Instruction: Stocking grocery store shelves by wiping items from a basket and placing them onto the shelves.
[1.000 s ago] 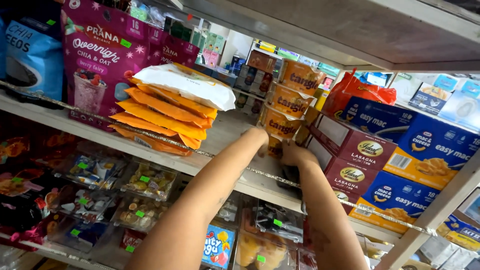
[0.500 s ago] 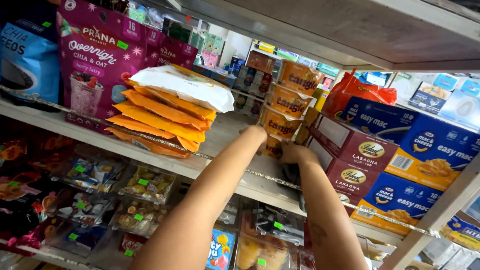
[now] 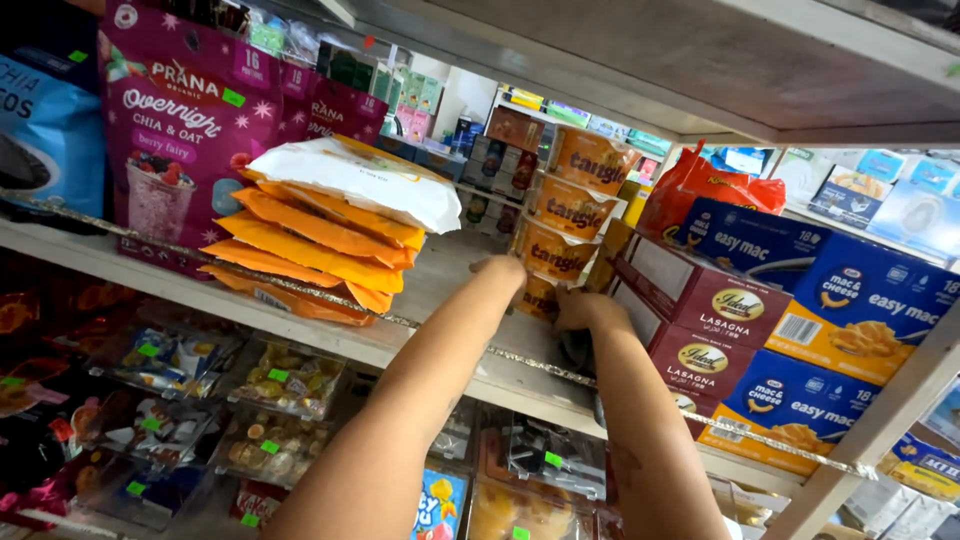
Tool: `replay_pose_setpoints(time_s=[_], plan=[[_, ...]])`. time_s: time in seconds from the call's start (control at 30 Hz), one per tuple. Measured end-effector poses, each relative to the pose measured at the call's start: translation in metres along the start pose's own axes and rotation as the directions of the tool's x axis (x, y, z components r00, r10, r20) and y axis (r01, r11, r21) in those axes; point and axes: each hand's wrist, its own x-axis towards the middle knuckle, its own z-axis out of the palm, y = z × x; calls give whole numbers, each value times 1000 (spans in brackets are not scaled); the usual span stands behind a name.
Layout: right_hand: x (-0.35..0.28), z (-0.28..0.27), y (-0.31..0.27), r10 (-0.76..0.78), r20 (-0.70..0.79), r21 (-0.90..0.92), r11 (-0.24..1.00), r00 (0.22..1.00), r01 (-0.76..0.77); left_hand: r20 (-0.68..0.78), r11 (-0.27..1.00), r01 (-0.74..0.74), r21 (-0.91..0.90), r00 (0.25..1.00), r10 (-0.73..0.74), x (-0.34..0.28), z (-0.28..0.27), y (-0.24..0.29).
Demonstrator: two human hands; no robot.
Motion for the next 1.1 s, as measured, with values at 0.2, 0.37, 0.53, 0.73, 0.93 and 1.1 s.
replay_pose_setpoints(time_s=[0.2, 0.37, 0.53, 0.73, 0.93, 1.1], plan=[[-85, -69, -48, 321, -195, 465, 862, 927, -200, 61, 883, -250, 398, 967, 246, -9, -6, 19], [-87, -70, -52, 380, -146, 475, 837, 913, -272, 180, 626, -408, 664, 900, 397, -13, -13, 15], [-108, -92, -58, 288, 114, 617, 729, 951, -295, 334, 272, -493, 827, 818, 468, 10, -6, 9], [-70, -68, -49, 352, -71, 470, 837, 933, -280, 546, -204, -517, 831, 693, 470, 35, 9, 12], [-86, -94, -44, 220, 209, 568, 766, 953, -301, 662, -483, -470, 739, 639, 392, 145, 66, 16], [-58, -76, -37, 249, 200, 511, 799, 948, -317, 590, -360, -475, 803, 721, 364, 122, 53, 16]])
